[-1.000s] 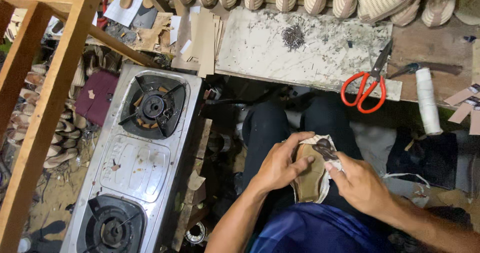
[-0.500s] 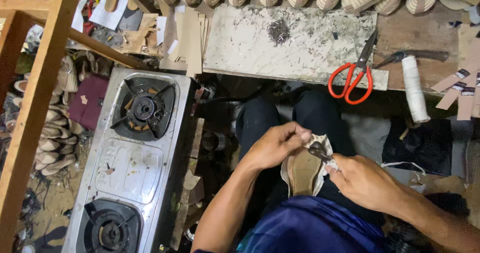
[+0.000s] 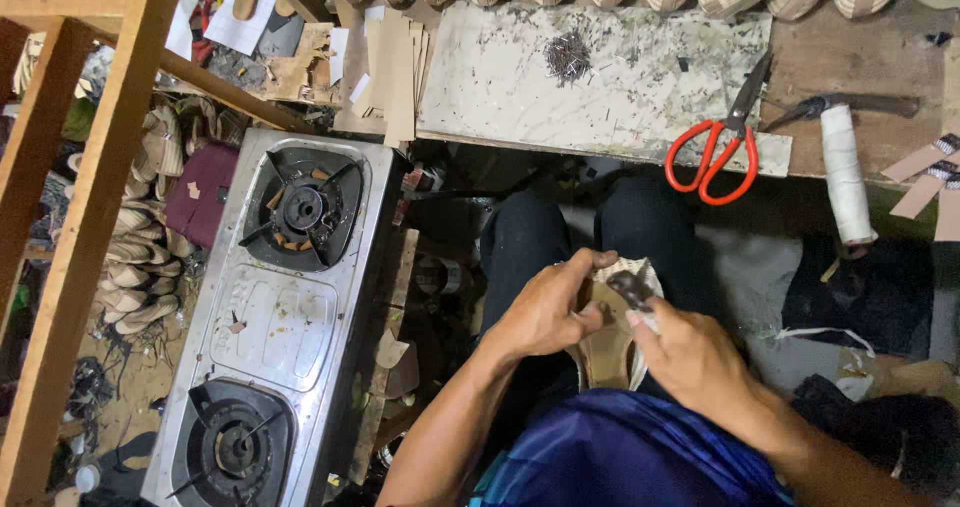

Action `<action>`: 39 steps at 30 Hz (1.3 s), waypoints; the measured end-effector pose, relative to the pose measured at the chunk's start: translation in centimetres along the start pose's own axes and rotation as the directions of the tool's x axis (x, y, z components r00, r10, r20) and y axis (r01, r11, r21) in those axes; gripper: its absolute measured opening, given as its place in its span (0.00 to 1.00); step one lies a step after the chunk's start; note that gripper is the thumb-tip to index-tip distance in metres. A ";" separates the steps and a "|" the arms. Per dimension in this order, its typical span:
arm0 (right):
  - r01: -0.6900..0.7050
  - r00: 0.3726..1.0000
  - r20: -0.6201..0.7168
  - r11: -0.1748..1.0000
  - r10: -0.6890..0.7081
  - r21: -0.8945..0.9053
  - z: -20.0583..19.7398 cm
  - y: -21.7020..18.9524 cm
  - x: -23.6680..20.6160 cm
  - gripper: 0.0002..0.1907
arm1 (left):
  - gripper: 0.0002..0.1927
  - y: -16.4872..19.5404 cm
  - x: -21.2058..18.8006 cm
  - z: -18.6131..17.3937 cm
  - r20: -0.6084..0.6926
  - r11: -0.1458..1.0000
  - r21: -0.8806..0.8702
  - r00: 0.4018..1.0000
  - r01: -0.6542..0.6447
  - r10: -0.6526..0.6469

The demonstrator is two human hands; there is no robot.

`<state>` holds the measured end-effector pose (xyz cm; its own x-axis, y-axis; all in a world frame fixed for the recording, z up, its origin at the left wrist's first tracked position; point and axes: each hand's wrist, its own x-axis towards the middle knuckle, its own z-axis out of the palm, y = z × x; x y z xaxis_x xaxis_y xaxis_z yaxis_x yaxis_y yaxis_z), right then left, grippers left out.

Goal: The person takes a woven shoe upper from a shelf, fits it over a shoe last, and presses the edges into place. They then use a small blade to trim excess material around the sole edge, hammer the edge, and use pliers to grip and pull remaining material while working on their lap.

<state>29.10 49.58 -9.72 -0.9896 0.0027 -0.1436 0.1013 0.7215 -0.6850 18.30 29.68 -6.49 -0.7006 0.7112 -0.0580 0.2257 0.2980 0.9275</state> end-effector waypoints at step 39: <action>0.142 0.959 -0.249 0.528 0.137 0.837 -0.8 3.4 -2.3 0.26 | 0.39 -1.2 -1.9 1.6 -0.428 0.175 -0.902 0.874 -0.396 -0.231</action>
<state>31.61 52.53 -11.18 -0.9602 0.2740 -0.0539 -0.0016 -0.1983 -0.9801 20.47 28.98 -8.13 -0.9541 0.2797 -0.1072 -0.2937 -0.8032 0.5183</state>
